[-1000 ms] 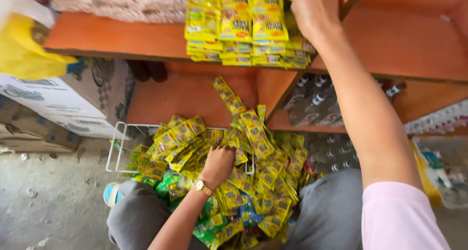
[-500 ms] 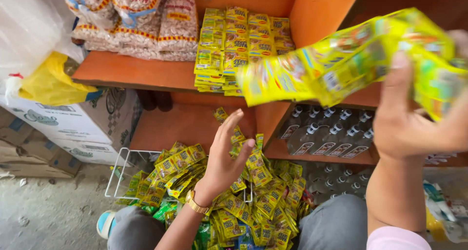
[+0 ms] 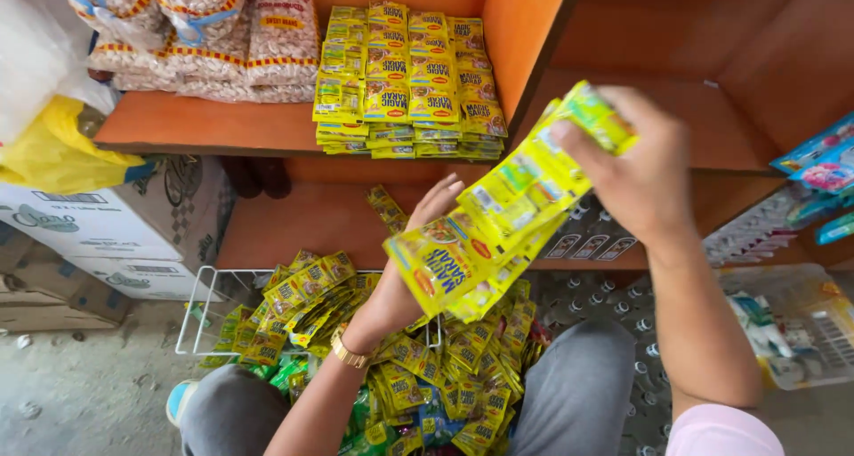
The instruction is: Stocking seasoning packets onto a shelf in a grocery store.
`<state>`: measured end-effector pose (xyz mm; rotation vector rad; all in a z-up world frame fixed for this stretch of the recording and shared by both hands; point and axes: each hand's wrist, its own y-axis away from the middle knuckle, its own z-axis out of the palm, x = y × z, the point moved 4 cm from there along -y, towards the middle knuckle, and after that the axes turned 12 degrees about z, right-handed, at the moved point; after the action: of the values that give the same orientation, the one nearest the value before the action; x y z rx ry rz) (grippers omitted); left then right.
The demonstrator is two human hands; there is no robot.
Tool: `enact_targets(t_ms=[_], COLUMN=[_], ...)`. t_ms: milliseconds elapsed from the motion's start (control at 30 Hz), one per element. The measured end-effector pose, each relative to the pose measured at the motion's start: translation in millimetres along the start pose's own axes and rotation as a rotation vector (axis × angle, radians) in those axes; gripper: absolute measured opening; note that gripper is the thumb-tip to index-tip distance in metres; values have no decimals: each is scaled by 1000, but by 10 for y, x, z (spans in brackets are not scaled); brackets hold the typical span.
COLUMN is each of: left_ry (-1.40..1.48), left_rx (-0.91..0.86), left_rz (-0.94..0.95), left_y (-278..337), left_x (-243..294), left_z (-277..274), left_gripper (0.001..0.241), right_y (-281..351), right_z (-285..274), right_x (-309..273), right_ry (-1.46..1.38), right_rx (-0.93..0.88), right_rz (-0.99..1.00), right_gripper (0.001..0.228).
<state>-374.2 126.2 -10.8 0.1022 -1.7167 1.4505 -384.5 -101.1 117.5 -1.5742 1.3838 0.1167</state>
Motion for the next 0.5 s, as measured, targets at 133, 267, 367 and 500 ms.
enact_targets(t_ms=[133,267,367,500], left_ry=[22,28,222,-30], left_rx=[145,96,486,529], left_rz=[68,254,65,131], left_y=[-201,-225,-281,-308], left_x=[272,246,225,350], left_z=[-98,-378,-703,-1109], left_gripper=[32,33,18,9], right_y=[-19,79,118,78], right_z=[368,654,677,421], right_x=[577,1267,1646,1750], right_ry=[-93,-169,-342,-273], right_rx=[-154,-174,-115,-10], right_rz=[123,213,344,409], right_gripper=[28,25,23,22])
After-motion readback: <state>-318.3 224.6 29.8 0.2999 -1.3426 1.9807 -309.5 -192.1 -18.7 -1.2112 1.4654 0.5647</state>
